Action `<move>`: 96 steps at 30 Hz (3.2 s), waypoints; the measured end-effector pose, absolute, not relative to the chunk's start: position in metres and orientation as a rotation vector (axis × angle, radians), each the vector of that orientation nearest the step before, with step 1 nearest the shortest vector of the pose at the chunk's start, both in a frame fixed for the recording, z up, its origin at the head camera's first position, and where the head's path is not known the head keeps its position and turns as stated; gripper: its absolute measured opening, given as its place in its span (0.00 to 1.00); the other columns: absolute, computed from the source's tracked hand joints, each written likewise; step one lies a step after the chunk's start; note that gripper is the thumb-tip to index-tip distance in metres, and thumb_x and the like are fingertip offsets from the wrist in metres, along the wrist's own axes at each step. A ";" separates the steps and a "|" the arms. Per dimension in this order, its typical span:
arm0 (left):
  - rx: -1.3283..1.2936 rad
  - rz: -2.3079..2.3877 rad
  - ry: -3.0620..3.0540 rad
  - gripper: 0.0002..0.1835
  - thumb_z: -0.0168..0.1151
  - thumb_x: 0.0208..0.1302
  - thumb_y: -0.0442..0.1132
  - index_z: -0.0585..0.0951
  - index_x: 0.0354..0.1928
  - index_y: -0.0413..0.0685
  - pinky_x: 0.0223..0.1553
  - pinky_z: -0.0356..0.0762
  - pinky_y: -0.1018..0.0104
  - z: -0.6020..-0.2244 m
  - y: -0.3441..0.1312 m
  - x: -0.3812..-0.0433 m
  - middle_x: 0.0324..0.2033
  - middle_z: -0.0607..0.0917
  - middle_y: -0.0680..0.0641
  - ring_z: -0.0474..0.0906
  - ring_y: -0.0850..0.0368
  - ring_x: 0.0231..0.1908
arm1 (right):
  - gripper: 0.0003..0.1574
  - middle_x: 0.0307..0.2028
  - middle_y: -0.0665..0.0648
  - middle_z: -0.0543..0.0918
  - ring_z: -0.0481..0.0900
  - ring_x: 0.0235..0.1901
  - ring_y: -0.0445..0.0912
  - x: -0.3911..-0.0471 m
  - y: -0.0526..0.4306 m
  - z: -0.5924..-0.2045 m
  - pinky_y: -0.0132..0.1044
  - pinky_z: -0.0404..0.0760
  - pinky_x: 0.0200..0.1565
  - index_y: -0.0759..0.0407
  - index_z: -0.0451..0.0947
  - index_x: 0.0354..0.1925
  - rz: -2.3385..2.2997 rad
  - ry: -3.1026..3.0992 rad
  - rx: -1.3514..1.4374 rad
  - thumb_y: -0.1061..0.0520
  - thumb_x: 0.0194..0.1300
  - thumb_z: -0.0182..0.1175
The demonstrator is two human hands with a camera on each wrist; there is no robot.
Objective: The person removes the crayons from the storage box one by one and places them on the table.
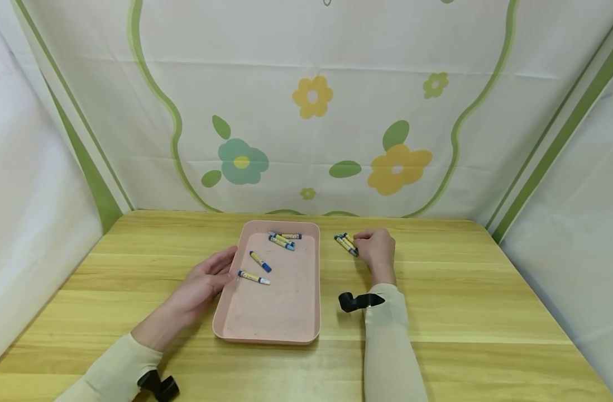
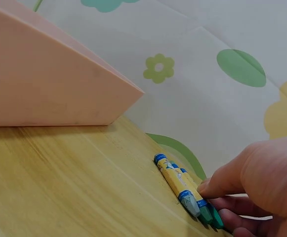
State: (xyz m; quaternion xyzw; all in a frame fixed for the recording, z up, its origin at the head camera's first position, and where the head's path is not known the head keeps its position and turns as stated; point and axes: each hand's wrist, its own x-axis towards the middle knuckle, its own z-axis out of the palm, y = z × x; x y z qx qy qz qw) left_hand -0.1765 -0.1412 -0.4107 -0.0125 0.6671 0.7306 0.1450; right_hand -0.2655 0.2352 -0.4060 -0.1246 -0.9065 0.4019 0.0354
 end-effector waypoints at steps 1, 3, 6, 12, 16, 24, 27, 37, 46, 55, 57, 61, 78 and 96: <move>-0.037 2.104 1.923 0.36 0.50 0.77 0.26 0.57 0.84 0.43 0.83 0.54 0.48 -0.411 -0.141 -0.176 0.84 0.58 0.41 0.53 0.42 0.84 | 0.15 0.61 0.66 0.86 0.76 0.68 0.64 -0.265 0.235 -0.406 0.57 0.75 0.69 0.58 0.91 0.50 1.236 -2.788 -0.382 0.53 0.72 0.66; -0.037 2.103 1.923 0.36 0.50 0.77 0.26 0.57 0.84 0.43 0.83 0.54 0.48 -0.411 -0.141 -0.176 0.84 0.58 0.41 0.53 0.42 0.84 | 0.16 0.62 0.66 0.86 0.76 0.69 0.64 -0.265 0.236 -0.406 0.57 0.75 0.69 0.58 0.91 0.51 1.241 -2.790 -0.384 0.53 0.72 0.66; -0.034 2.104 1.924 0.36 0.50 0.76 0.26 0.56 0.84 0.43 0.83 0.53 0.47 -0.411 -0.142 -0.176 0.84 0.58 0.40 0.53 0.42 0.84 | 0.16 0.63 0.66 0.86 0.76 0.69 0.64 -0.266 0.236 -0.406 0.56 0.75 0.69 0.58 0.91 0.51 1.251 -2.791 -0.388 0.52 0.72 0.66; -0.032 2.102 1.931 0.36 0.50 0.76 0.25 0.56 0.84 0.43 0.83 0.53 0.48 -0.411 -0.142 -0.176 0.84 0.58 0.40 0.53 0.42 0.84 | 0.17 0.62 0.66 0.86 0.77 0.68 0.63 -0.266 0.236 -0.405 0.56 0.76 0.67 0.58 0.91 0.52 1.250 -2.786 -0.385 0.52 0.72 0.65; -0.028 2.097 1.933 0.36 0.50 0.77 0.26 0.56 0.84 0.43 0.83 0.53 0.48 -0.411 -0.142 -0.177 0.84 0.58 0.41 0.53 0.42 0.84 | 0.18 0.63 0.65 0.86 0.77 0.68 0.62 -0.265 0.234 -0.402 0.55 0.77 0.67 0.57 0.90 0.54 1.318 -2.772 -0.392 0.51 0.72 0.65; -0.009 2.093 1.938 0.37 0.51 0.77 0.26 0.56 0.84 0.42 0.83 0.53 0.47 -0.410 -0.141 -0.176 0.84 0.58 0.40 0.53 0.41 0.84 | 0.22 0.65 0.62 0.84 0.79 0.66 0.60 -0.262 0.228 -0.390 0.54 0.80 0.65 0.56 0.86 0.61 1.469 -2.704 -0.358 0.50 0.75 0.63; 0.002 2.093 1.936 0.37 0.51 0.77 0.26 0.56 0.84 0.42 0.83 0.54 0.47 -0.410 -0.141 -0.175 0.84 0.58 0.39 0.53 0.41 0.84 | 0.22 0.63 0.63 0.85 0.80 0.65 0.59 -0.262 0.224 -0.386 0.53 0.80 0.64 0.57 0.86 0.61 1.472 -2.679 -0.331 0.50 0.75 0.64; -0.024 2.090 1.941 0.37 0.51 0.77 0.26 0.56 0.84 0.43 0.83 0.54 0.46 -0.410 -0.141 -0.176 0.84 0.58 0.40 0.54 0.42 0.84 | 0.21 0.58 0.65 0.87 0.83 0.59 0.59 -0.265 0.211 -0.375 0.53 0.81 0.62 0.60 0.88 0.57 1.470 -2.617 -0.228 0.51 0.72 0.65; -0.004 2.081 1.958 0.36 0.51 0.76 0.26 0.57 0.83 0.42 0.70 0.69 0.69 -0.412 -0.142 -0.176 0.83 0.60 0.39 0.55 0.42 0.83 | 0.21 0.57 0.65 0.88 0.84 0.59 0.58 -0.265 0.197 -0.369 0.51 0.82 0.61 0.61 0.87 0.58 1.491 -2.609 -0.181 0.51 0.73 0.66; -0.009 2.074 1.959 0.36 0.52 0.76 0.26 0.58 0.83 0.43 0.79 0.61 0.56 -0.410 -0.142 -0.175 0.83 0.60 0.40 0.55 0.42 0.83 | 0.20 0.56 0.63 0.88 0.85 0.56 0.56 -0.265 0.181 -0.363 0.45 0.84 0.56 0.59 0.87 0.58 1.514 -2.607 -0.139 0.51 0.73 0.66; -0.010 2.073 1.960 0.36 0.52 0.76 0.26 0.58 0.83 0.43 0.80 0.60 0.54 -0.410 -0.142 -0.175 0.83 0.59 0.40 0.55 0.42 0.83 | 0.20 0.55 0.62 0.89 0.85 0.54 0.55 -0.265 0.177 -0.362 0.43 0.84 0.53 0.59 0.88 0.58 1.507 -2.605 -0.134 0.52 0.73 0.66; -0.017 2.076 1.956 0.36 0.52 0.76 0.26 0.58 0.83 0.43 0.81 0.58 0.50 -0.409 -0.141 -0.175 0.83 0.59 0.40 0.55 0.42 0.83 | 0.18 0.53 0.61 0.89 0.86 0.52 0.55 -0.265 0.168 -0.360 0.42 0.85 0.50 0.58 0.89 0.56 1.495 -2.592 -0.120 0.52 0.72 0.67; -0.004 2.079 1.953 0.36 0.51 0.76 0.26 0.57 0.83 0.43 0.82 0.55 0.46 -0.410 -0.141 -0.175 0.83 0.59 0.39 0.55 0.41 0.83 | 0.18 0.53 0.60 0.88 0.85 0.52 0.55 -0.258 0.133 -0.353 0.46 0.86 0.53 0.58 0.88 0.56 1.565 -2.573 0.018 0.52 0.73 0.67; 0.000 2.084 1.958 0.36 0.51 0.76 0.25 0.57 0.83 0.41 0.82 0.55 0.46 -0.409 -0.142 -0.173 0.83 0.59 0.39 0.54 0.41 0.83 | 0.13 0.47 0.56 0.89 0.85 0.47 0.51 -0.253 0.096 -0.355 0.42 0.86 0.49 0.55 0.89 0.52 1.522 -2.645 0.114 0.54 0.72 0.69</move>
